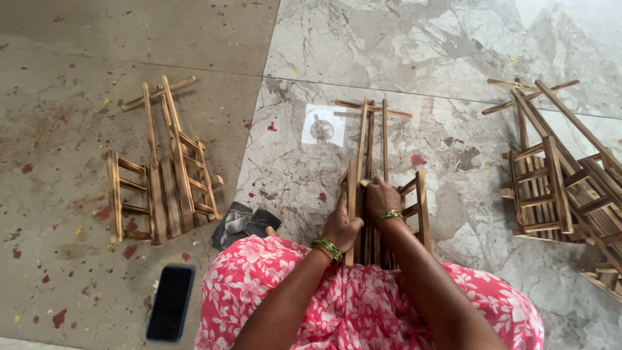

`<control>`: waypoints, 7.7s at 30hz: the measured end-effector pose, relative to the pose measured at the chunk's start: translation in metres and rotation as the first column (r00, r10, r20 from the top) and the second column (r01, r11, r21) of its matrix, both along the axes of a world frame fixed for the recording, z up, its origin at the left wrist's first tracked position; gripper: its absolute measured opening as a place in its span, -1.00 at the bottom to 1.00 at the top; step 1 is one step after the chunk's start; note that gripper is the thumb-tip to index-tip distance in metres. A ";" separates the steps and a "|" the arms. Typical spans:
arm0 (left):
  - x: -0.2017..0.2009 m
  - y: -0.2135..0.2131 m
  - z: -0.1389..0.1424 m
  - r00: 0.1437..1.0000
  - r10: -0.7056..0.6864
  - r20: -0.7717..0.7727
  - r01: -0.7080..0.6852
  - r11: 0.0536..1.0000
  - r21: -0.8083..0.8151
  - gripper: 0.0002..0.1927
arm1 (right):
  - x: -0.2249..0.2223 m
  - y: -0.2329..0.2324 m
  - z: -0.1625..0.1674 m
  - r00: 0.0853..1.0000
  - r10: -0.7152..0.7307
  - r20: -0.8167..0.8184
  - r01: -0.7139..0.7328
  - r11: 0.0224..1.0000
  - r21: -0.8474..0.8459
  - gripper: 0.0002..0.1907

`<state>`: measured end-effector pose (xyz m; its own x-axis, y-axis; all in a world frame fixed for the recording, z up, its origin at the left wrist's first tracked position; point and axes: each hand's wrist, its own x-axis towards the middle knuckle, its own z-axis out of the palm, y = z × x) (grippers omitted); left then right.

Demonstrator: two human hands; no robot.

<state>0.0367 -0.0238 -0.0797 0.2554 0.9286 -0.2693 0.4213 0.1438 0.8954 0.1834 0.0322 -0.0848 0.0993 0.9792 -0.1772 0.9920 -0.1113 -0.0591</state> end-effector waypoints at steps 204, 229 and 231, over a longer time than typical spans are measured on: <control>-0.014 0.001 -0.015 0.972 -0.163 -0.169 0.206 0.938 0.280 -0.05 | 0.014 -0.091 0.021 0.892 0.449 -0.054 -0.449 0.866 -0.219 -0.62; -0.008 0.002 -0.036 0.984 -0.140 -0.106 0.168 0.923 0.347 0.02 | 0.012 -0.076 0.026 0.877 0.471 -0.091 -0.479 0.872 -0.100 -0.68; -0.009 0.000 -0.037 0.981 -0.155 -0.120 0.184 0.939 0.291 0.05 | 0.015 -0.072 0.022 0.878 0.463 -0.119 -0.471 0.881 -0.043 -0.73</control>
<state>0.0274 -0.0234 -0.1164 0.4027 0.9152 -0.0165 0.5004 -0.2051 0.8411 0.1987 -0.0402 -0.0627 -0.3886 0.8924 -0.2295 0.9186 0.3559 -0.1715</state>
